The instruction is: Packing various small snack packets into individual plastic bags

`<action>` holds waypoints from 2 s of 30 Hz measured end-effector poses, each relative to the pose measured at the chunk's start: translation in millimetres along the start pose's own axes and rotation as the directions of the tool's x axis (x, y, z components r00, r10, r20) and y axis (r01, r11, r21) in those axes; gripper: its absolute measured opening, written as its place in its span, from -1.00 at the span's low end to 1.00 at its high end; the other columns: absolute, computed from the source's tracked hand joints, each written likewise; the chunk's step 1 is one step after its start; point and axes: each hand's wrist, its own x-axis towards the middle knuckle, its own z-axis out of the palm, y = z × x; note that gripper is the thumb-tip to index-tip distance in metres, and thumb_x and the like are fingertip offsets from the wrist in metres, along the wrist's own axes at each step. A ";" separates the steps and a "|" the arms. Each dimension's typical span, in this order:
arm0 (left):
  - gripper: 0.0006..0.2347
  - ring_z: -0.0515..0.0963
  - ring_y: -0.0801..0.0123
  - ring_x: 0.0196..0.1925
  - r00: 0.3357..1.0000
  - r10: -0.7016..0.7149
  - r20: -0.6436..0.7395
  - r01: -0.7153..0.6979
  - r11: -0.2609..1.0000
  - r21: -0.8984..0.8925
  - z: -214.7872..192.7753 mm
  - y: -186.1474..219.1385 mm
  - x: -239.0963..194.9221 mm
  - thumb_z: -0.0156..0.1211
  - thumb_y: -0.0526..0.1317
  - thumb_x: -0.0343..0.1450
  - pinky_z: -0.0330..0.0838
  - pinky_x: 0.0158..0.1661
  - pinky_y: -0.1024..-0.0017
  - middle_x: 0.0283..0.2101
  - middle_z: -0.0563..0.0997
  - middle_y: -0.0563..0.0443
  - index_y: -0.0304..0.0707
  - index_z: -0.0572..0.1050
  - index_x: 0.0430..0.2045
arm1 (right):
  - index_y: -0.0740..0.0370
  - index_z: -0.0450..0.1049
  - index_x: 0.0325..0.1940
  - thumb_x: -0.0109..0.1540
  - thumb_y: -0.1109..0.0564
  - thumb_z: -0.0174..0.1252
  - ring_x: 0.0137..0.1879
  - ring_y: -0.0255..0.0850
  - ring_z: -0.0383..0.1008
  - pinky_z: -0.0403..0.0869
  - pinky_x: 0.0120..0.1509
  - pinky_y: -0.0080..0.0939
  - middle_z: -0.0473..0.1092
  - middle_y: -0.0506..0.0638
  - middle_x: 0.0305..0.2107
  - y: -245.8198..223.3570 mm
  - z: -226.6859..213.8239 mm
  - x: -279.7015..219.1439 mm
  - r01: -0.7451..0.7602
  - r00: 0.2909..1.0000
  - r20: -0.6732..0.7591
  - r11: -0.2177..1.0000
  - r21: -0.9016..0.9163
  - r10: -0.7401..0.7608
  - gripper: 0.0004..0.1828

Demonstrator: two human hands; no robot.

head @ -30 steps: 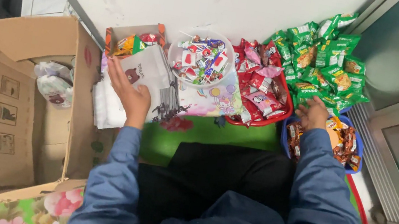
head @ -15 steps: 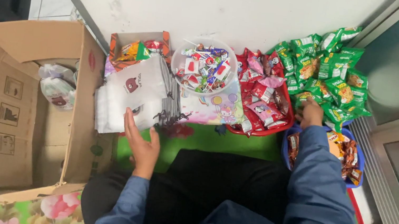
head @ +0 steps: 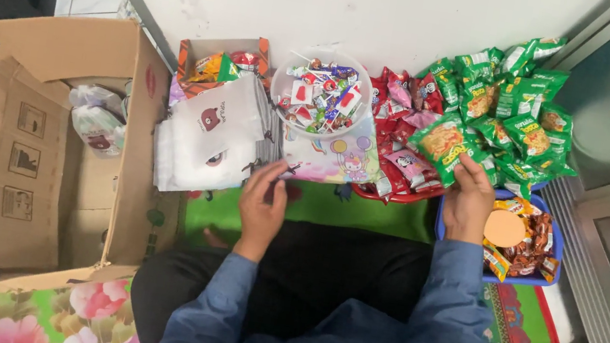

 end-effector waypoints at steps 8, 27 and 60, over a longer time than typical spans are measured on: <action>-0.86 0.69 0.26 -0.34 0.971 -0.203 0.123 0.217 0.971 -0.106 57.1 -2.0 9.1 0.31 -0.21 0.40 0.60 -0.39 0.41 -0.31 0.71 0.03 0.01 0.68 -0.20 | 0.26 0.51 0.08 0.19 0.46 0.14 -0.46 -0.58 0.29 0.39 -0.29 -0.62 0.24 -0.33 -0.54 -22.9 78.8 -96.4 0.067 0.930 0.365 0.997 -0.041 -0.048 -0.61; -0.96 0.54 0.55 -0.55 0.869 -0.493 0.037 0.489 0.846 -0.215 88.0 -52.8 -6.4 0.36 -0.25 0.36 0.49 -0.49 0.55 -0.55 0.64 0.10 -0.07 0.68 -0.39 | 0.16 0.54 -0.10 0.35 0.21 0.14 -0.41 -0.22 0.62 0.64 -0.36 -0.23 0.51 0.00 -0.47 66.4 73.1 -70.5 -0.049 0.971 0.230 0.996 -0.073 0.065 -0.92; -0.54 0.65 -0.07 0.00 0.766 -0.520 0.378 0.606 0.780 -0.156 53.1 -79.9 -42.6 0.29 -0.31 0.38 0.58 -0.05 0.15 0.10 0.58 -0.33 -0.14 0.41 0.23 | -0.15 0.46 0.12 0.20 0.12 0.31 0.03 0.10 0.57 0.51 0.11 0.06 0.54 0.08 -0.20 44.2 329.3 24.6 0.615 0.763 0.646 0.308 -0.726 -0.002 -0.59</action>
